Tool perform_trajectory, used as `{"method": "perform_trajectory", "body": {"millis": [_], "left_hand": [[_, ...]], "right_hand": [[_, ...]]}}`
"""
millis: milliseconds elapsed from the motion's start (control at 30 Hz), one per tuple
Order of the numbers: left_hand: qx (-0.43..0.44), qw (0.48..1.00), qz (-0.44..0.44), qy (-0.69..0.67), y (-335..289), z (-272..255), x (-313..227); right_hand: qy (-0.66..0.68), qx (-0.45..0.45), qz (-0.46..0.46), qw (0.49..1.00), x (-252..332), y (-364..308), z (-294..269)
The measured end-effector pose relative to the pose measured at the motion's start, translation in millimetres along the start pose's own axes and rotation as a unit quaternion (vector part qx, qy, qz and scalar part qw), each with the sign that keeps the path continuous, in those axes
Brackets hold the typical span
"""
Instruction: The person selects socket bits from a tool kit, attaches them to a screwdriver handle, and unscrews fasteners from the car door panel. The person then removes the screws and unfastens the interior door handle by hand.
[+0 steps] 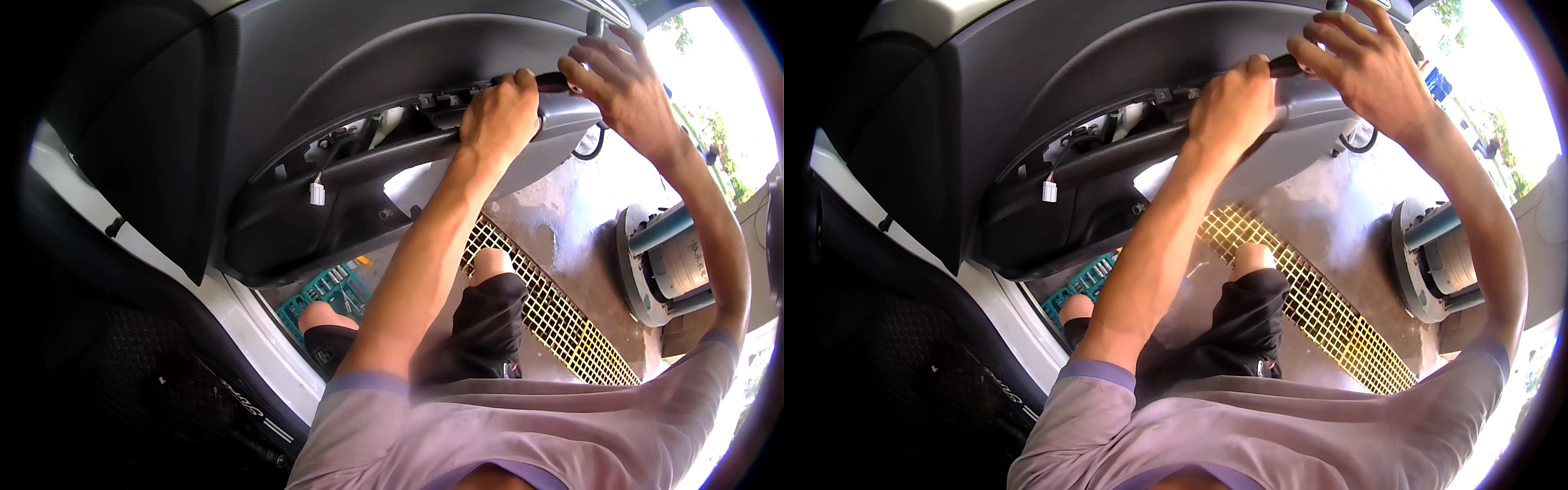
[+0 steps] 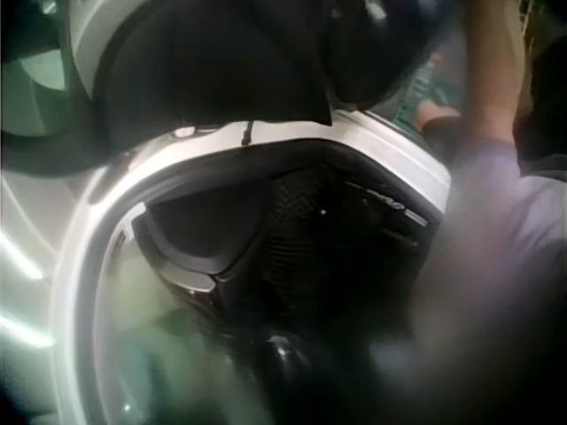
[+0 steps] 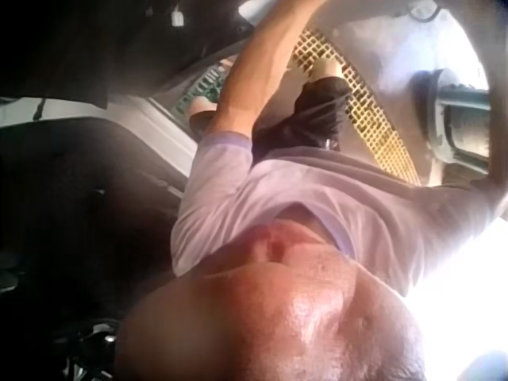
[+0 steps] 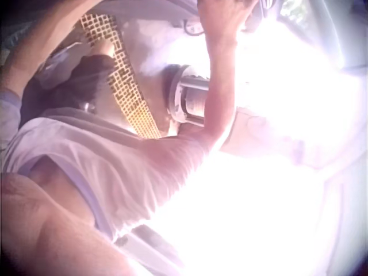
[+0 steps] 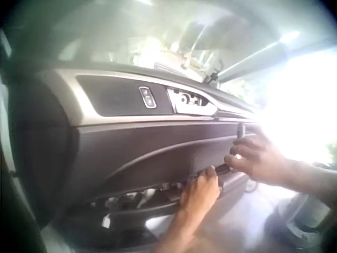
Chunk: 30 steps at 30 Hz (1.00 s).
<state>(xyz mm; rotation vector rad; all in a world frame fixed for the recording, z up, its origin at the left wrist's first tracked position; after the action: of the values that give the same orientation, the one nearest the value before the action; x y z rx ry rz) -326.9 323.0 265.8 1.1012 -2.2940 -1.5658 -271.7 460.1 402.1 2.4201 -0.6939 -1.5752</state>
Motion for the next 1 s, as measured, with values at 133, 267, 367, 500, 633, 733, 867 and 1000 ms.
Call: {"method": "perform_trajectory", "body": {"millis": [133, 267, 367, 500, 633, 733, 867, 1000], "left_hand": [[-0.005, 0.999, -0.007, -0.034, -3, -1, 5], [0.009, 1.0, 0.003, -0.025, -2, 1, 3], [0.018, 1.0, -0.009, -0.019, 0, 1, 1], [0.015, 1.0, 0.004, 0.004, 2, 1, 2], [0.008, 1.0, -0.005, -0.002, 3, 2, 0], [0.0, 1.0, 0.003, 0.003, 5, 2, -3], [0.015, 0.999, 0.027, 0.027, -4, 5, -2], [0.038, 0.999, -0.011, -0.003, 1, 3, -5]], "right_hand": [[0.152, 0.318, 0.286, 0.891, 18, 16, -10], [0.073, 0.036, 0.004, 0.997, 9, -10, 4], [-0.03, 0.025, -0.016, 0.999, 4, -9, -10], [-0.015, -0.023, -0.045, 0.999, 1, -5, -12], [-0.031, -0.054, -0.08, 0.995, -8, -6, -7], [0.125, 0.143, 0.152, 0.97, -3, -9, -3], [0.319, 0.271, 0.296, 0.859, 9, -19, -12], [0.142, 0.204, 0.208, 0.946, 8, -25, -4]]}}
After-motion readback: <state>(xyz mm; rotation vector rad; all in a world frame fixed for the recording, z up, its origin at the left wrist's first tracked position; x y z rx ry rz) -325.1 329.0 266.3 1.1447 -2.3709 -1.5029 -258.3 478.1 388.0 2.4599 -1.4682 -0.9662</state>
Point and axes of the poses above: each hand's wrist, its own y-axis towards the middle knuckle, its own z-axis out of the palm, x = y × z, the point moved 1 cm from there along y, towards the middle knuckle, and after that the axes turned 8 degrees about z, right-handed, at the moved point
